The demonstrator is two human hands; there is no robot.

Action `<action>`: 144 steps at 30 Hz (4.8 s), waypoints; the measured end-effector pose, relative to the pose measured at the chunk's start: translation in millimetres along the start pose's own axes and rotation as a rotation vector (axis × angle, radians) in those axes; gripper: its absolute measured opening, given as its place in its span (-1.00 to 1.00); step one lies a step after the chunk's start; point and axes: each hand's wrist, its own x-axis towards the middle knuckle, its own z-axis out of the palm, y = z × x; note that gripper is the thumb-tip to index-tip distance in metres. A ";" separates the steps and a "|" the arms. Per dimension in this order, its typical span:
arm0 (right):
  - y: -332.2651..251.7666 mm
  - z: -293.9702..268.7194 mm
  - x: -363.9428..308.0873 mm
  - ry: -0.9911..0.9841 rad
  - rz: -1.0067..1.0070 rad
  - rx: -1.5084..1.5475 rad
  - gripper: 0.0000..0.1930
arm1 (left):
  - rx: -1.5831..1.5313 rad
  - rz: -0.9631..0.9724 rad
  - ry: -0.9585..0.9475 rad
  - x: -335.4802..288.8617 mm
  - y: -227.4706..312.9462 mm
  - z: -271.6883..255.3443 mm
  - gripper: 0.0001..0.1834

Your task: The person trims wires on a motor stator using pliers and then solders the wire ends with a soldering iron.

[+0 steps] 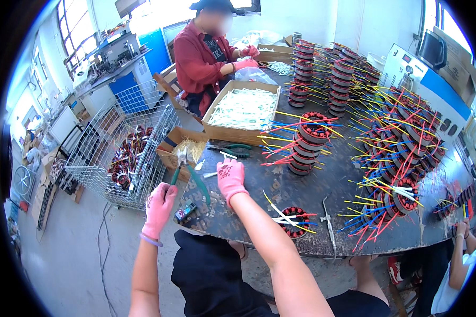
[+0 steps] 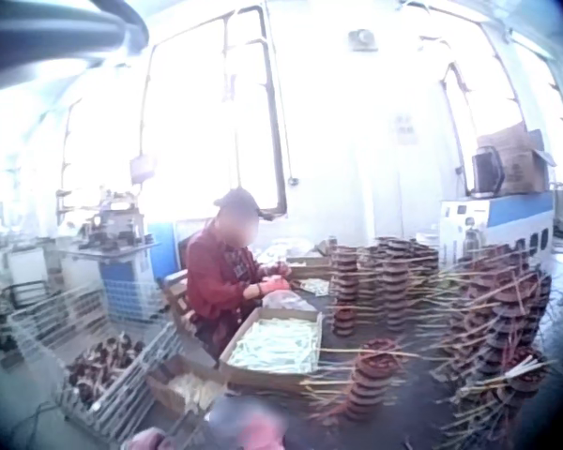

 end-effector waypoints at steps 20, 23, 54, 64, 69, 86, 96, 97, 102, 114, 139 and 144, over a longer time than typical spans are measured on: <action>138.9 -139.9 -282.3 0.067 -0.127 0.596 -0.85 | 0.537 0.053 -0.294 103.9 -44.7 103.8 -0.64; 165.4 -136.5 -329.6 0.177 0.199 0.353 -0.76 | 0.595 0.125 -0.177 112.7 -45.5 100.3 -0.64; 148.6 -148.9 -460.1 -0.164 0.330 2.040 -0.59 | -1.050 0.016 -0.922 -143.4 294.7 84.1 -0.52; 148.2 -115.2 -454.0 0.270 0.061 1.543 -0.65 | -0.636 0.778 -0.357 -150.8 315.8 83.0 -0.79; 158.0 -140.2 -434.7 0.376 -0.068 1.259 -0.70 | -0.933 0.509 -0.408 -170.0 328.4 85.1 -0.51; 192.3 -179.7 -419.4 0.404 -0.116 1.035 -0.76 | -1.314 0.309 -0.748 -148.7 344.5 74.9 -0.67; 196.0 -166.8 -420.4 -0.138 0.084 1.920 -0.77 | -0.740 0.650 -0.158 -118.2 323.5 87.9 -0.91; 190.8 -169.2 -417.4 -0.104 0.130 1.758 -0.78 | -0.750 0.628 -0.165 -116.9 320.4 81.5 -0.93; 168.7 -151.9 -408.8 0.351 0.129 1.104 -0.80 | -0.635 0.585 -0.090 -114.2 314.5 83.8 -0.69; 161.4 -154.0 -412.1 0.140 0.283 1.238 -0.76 | -1.121 -0.104 -0.746 -108.8 313.4 72.8 -0.35; 142.8 -110.9 -452.6 0.408 0.391 1.832 -0.75 | -0.853 -0.114 -1.123 -171.8 256.1 176.9 -0.59; 130.4 -91.0 -427.6 0.345 0.297 2.091 -0.76 | -0.475 0.474 -0.825 -162.7 212.1 192.4 -0.55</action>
